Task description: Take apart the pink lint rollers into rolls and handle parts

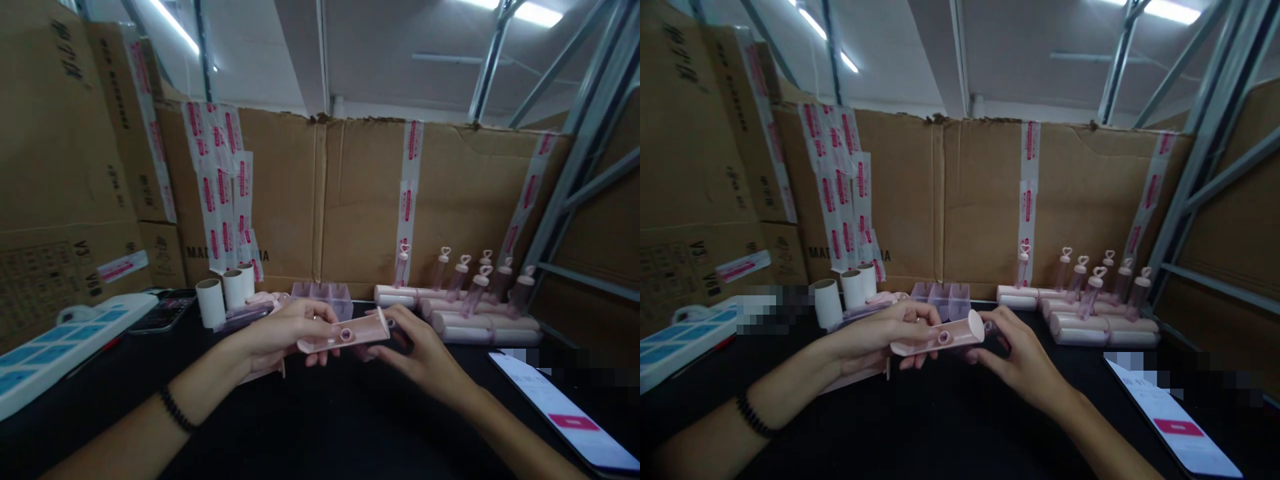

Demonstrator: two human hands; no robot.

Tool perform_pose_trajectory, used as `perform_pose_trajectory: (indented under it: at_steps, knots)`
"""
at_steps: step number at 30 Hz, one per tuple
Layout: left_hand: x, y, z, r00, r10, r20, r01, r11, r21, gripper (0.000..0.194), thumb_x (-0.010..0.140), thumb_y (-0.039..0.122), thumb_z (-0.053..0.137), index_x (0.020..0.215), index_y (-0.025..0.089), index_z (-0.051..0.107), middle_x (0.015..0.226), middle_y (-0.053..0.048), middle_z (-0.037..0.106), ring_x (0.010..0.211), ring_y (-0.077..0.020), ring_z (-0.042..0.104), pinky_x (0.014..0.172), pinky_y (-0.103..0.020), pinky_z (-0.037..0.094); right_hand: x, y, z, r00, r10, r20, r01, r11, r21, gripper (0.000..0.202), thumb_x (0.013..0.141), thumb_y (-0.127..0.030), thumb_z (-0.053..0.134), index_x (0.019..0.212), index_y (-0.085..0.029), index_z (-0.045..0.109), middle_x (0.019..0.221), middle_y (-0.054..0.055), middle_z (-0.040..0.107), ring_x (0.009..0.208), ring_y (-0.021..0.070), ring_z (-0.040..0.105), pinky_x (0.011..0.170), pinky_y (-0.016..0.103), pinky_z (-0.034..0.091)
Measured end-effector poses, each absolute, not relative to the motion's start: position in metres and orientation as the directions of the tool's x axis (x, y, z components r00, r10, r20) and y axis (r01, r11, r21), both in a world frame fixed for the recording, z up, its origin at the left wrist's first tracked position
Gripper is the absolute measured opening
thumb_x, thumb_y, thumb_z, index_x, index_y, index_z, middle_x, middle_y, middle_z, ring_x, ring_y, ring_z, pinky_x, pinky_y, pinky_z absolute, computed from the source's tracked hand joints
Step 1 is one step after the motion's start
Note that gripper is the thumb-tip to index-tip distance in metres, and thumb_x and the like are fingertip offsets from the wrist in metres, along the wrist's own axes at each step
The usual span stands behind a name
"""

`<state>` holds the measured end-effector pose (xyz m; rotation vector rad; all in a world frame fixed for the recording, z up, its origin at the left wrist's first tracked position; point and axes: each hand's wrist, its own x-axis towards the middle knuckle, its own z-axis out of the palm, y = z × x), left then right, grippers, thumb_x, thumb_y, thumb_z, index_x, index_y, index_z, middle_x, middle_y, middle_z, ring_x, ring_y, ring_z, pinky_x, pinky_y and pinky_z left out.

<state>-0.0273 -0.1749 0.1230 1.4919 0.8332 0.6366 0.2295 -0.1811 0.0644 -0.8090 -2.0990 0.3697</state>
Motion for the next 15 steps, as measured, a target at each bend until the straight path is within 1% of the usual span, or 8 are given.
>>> perform_pose_trajectory:
  at_steps: [2,4,6,7,9,11,13,15]
  knots:
    - [-0.030,-0.178,0.123,0.615,0.785,-0.076,0.058,0.051,0.997,0.028,0.076,0.033,0.080,0.084,0.014,0.063,0.073,-0.005,0.070,0.053,-0.0095,0.060,0.044,-0.017,0.040,0.225,-0.179,0.063,-0.438,0.674,0.594,0.432,0.738,-0.519,0.025,0.092,-0.045,0.070,0.105,-0.023,0.068,0.101,0.006,0.063,0.091,0.0235,0.059,0.074,0.032,0.050]
    - [-0.033,-0.181,0.122,0.620,0.783,-0.051,-0.022,0.082,0.996,0.025,0.077,0.032,0.079,0.085,0.014,0.063,0.073,-0.005,0.070,0.052,-0.0091,0.060,0.044,-0.016,0.040,0.220,-0.179,0.061,-0.461,0.674,0.578,0.415,0.739,-0.531,0.021,0.092,-0.044,0.071,0.098,-0.023,0.070,0.098,0.005,0.064,0.092,0.0236,0.060,0.074,0.031,0.050]
    - [-0.036,-0.183,0.121,0.622,0.783,-0.025,-0.084,0.099,0.992,0.023,0.082,0.033,0.073,0.088,0.013,0.063,0.072,-0.006,0.070,0.051,-0.0096,0.060,0.044,-0.017,0.041,0.214,-0.182,0.059,-0.487,0.651,0.582,0.370,0.757,-0.538,0.018,0.093,-0.040,0.070,0.103,-0.025,0.071,0.102,0.005,0.066,0.099,0.0241,0.061,0.081,0.032,0.051]
    - [-0.038,-0.183,0.120,0.629,0.777,-0.017,-0.112,0.112,0.987,0.026,0.085,0.037,0.069,0.090,0.013,0.064,0.073,-0.008,0.071,0.051,-0.0107,0.060,0.044,-0.018,0.041,0.212,-0.184,0.058,-0.493,0.634,0.596,0.353,0.772,-0.529,0.018,0.094,-0.039,0.069,0.106,-0.026,0.071,0.104,0.005,0.067,0.101,0.0242,0.062,0.084,0.032,0.052]
    - [-0.042,-0.181,0.117,0.658,0.753,0.000,-0.171,0.150,0.974,0.039,0.091,0.050,0.055,0.094,0.012,0.065,0.075,-0.011,0.072,0.052,-0.0145,0.063,0.042,-0.020,0.040,0.208,-0.186,0.056,-0.464,0.598,0.653,0.343,0.801,-0.490,0.019,0.094,-0.036,0.068,0.110,-0.027,0.071,0.105,0.005,0.068,0.099,0.0241,0.063,0.087,0.033,0.053]
    - [-0.046,-0.179,0.113,0.638,0.767,0.060,-0.259,0.141,0.956,0.047,0.091,0.053,0.046,0.095,0.012,0.067,0.076,-0.011,0.071,0.056,-0.0176,0.064,0.042,-0.022,0.040,0.204,-0.188,0.055,-0.397,0.586,0.707,0.371,0.807,-0.460,0.018,0.094,-0.036,0.068,0.109,-0.027,0.071,0.098,0.005,0.067,0.092,0.0241,0.063,0.086,0.034,0.053]
    - [-0.049,-0.177,0.109,0.504,0.843,0.189,-0.329,-0.015,0.944,0.040,0.087,0.046,0.049,0.097,0.013,0.070,0.081,-0.010,0.070,0.068,-0.0192,0.066,0.053,-0.025,0.047,0.201,-0.187,0.056,-0.339,0.602,0.723,0.397,0.788,-0.470,0.016,0.094,-0.038,0.068,0.104,-0.027,0.072,0.092,0.005,0.067,0.087,0.0241,0.063,0.083,0.034,0.054]
    - [-0.050,-0.177,0.104,0.340,0.869,0.360,-0.302,-0.262,0.917,0.037,0.082,0.040,0.059,0.108,0.015,0.071,0.093,-0.009,0.070,0.089,-0.0217,0.067,0.075,-0.030,0.053,0.196,-0.186,0.059,-0.310,0.630,0.712,0.390,0.767,-0.509,0.015,0.093,-0.039,0.068,0.102,-0.027,0.072,0.092,0.005,0.067,0.086,0.0240,0.063,0.081,0.033,0.054]
